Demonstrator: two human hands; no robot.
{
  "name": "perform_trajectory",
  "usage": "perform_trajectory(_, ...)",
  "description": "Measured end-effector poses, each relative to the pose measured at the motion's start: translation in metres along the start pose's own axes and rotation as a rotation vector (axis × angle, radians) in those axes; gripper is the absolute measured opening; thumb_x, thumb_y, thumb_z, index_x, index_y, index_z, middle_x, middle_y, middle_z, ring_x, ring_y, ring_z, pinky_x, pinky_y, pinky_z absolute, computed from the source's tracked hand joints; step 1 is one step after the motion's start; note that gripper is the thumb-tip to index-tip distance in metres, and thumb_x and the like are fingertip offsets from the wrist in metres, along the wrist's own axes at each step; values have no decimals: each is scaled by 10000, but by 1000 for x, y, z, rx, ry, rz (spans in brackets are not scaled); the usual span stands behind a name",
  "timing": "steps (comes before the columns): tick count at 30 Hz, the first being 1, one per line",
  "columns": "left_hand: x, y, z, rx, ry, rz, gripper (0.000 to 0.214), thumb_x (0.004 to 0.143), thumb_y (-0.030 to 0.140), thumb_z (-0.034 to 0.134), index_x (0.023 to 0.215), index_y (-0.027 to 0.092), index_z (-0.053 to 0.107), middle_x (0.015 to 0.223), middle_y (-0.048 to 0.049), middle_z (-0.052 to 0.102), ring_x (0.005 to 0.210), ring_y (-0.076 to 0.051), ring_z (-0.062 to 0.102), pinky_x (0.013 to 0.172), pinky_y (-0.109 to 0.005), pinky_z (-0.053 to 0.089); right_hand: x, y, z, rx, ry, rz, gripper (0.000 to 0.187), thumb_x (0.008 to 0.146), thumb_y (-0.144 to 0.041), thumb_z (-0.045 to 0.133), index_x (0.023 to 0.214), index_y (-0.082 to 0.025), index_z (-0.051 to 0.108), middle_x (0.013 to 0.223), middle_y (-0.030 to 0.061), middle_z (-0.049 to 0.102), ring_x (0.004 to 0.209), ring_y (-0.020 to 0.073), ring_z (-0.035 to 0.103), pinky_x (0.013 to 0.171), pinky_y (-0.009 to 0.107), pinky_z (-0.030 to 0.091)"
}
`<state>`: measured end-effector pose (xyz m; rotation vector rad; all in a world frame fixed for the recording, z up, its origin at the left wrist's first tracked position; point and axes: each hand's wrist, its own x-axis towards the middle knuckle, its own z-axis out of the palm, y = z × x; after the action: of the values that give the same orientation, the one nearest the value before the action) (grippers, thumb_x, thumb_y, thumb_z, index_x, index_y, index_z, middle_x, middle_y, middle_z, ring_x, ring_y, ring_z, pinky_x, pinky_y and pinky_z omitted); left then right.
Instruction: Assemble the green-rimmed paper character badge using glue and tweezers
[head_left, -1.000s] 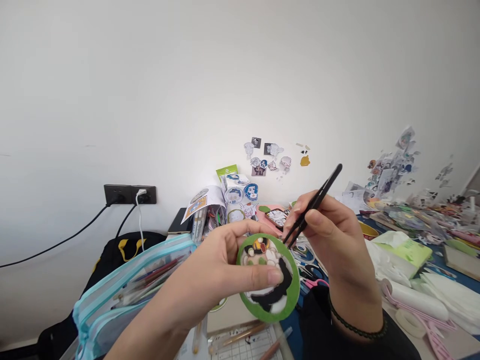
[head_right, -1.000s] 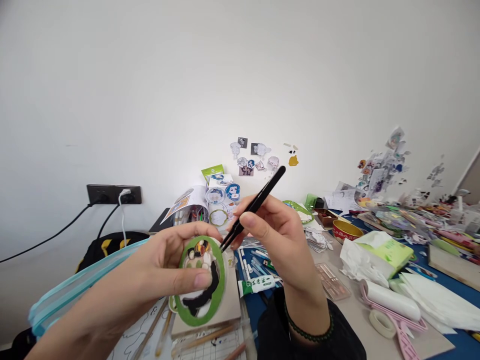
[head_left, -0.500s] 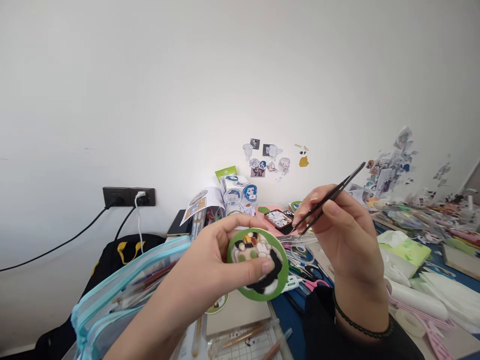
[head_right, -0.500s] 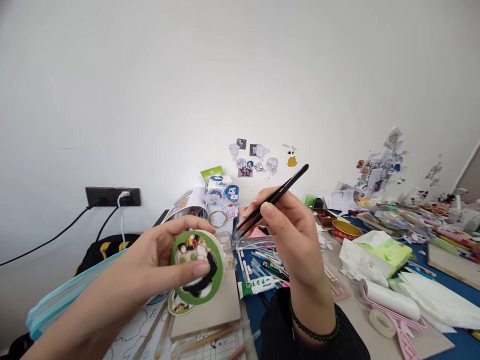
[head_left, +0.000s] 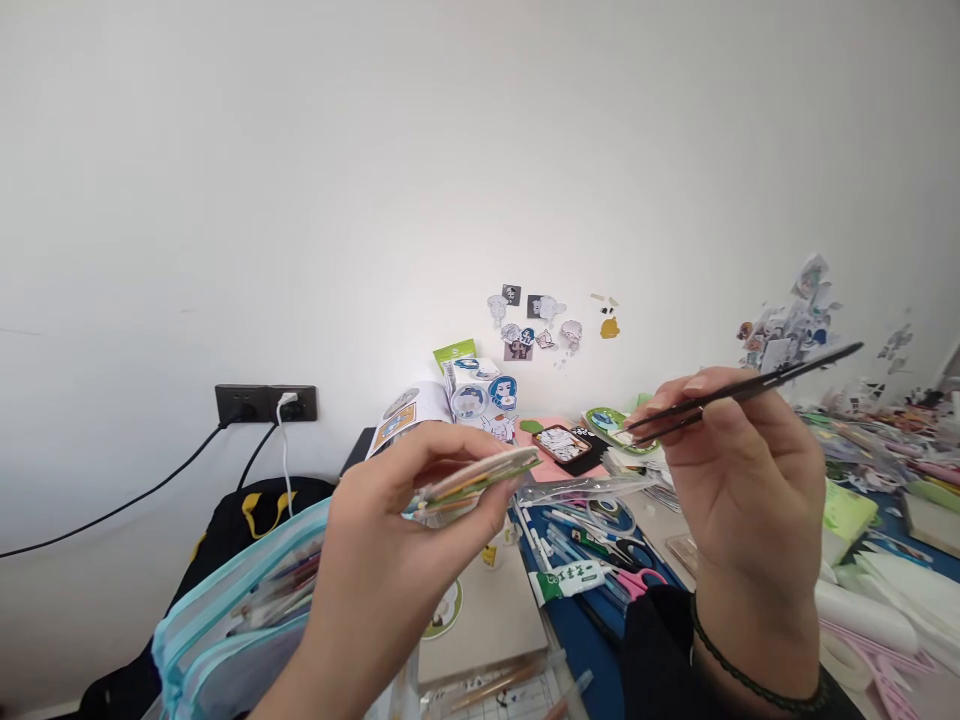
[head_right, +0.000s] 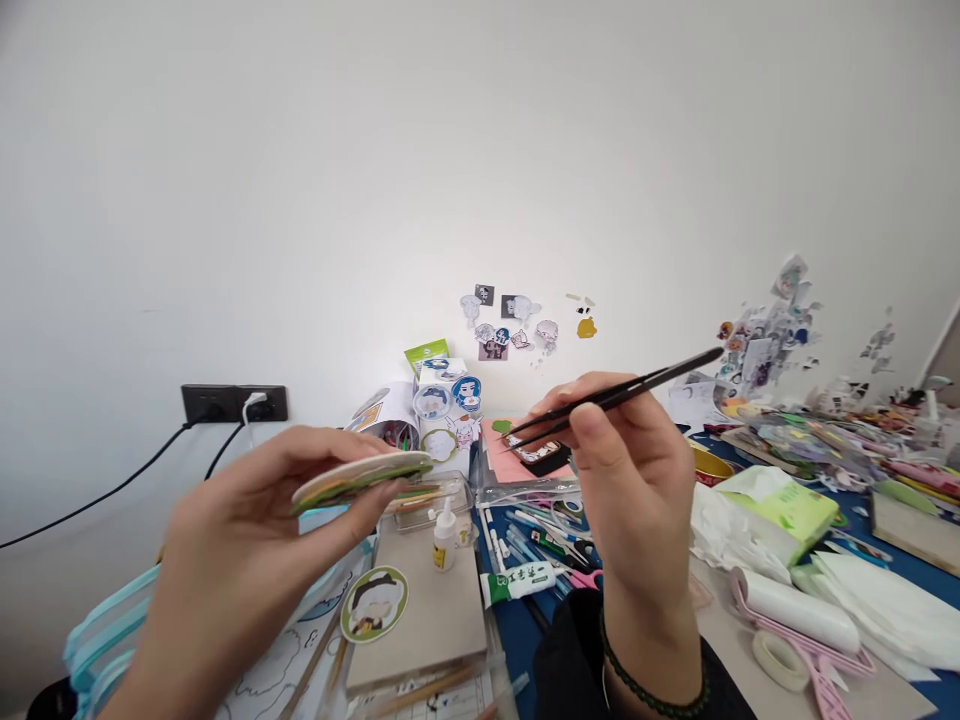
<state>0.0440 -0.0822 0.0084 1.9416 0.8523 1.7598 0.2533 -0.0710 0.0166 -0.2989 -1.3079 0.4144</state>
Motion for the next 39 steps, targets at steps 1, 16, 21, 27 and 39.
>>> perform_trajectory(1,-2,-2,0,22,10,108,161,776,121,730,815,271,686,831,25,747,843,-190,701,758,-286,570,-3,-2,4,-16,2,-16,79,920,-210,626,929,-203,704,819,11,685,739,152,705,625,263,620)
perform_trajectory(16,-19,-23,8,53,98,404,180,833,167,683,929,318,699,1008,38,764,910,-185,715,841,-294,581,-24,-10,25,-41,25,-172,61,906,-207,666,952,-198,705,809,6,674,721,182,721,686,360,613)
perform_trajectory(21,-23,-23,10,8,127,337,149,830,194,705,902,325,704,981,33,768,908,-198,721,829,-310,595,-25,-11,30,-93,64,-164,63,907,-226,662,952,-222,705,778,6,701,697,193,708,638,367,603)
perform_trajectory(27,-23,-20,11,-73,116,267,168,800,195,750,872,343,720,960,49,767,887,-185,725,818,-301,597,-28,-11,35,-102,127,-194,66,899,-200,670,946,-211,714,780,5,715,695,193,688,648,383,573)
perform_trajectory(39,-20,-17,12,-100,100,278,161,788,213,766,868,349,737,942,59,780,856,-179,736,763,-278,608,-25,-11,32,-45,15,-107,84,925,-172,629,955,-206,700,786,4,727,707,182,716,689,346,584)
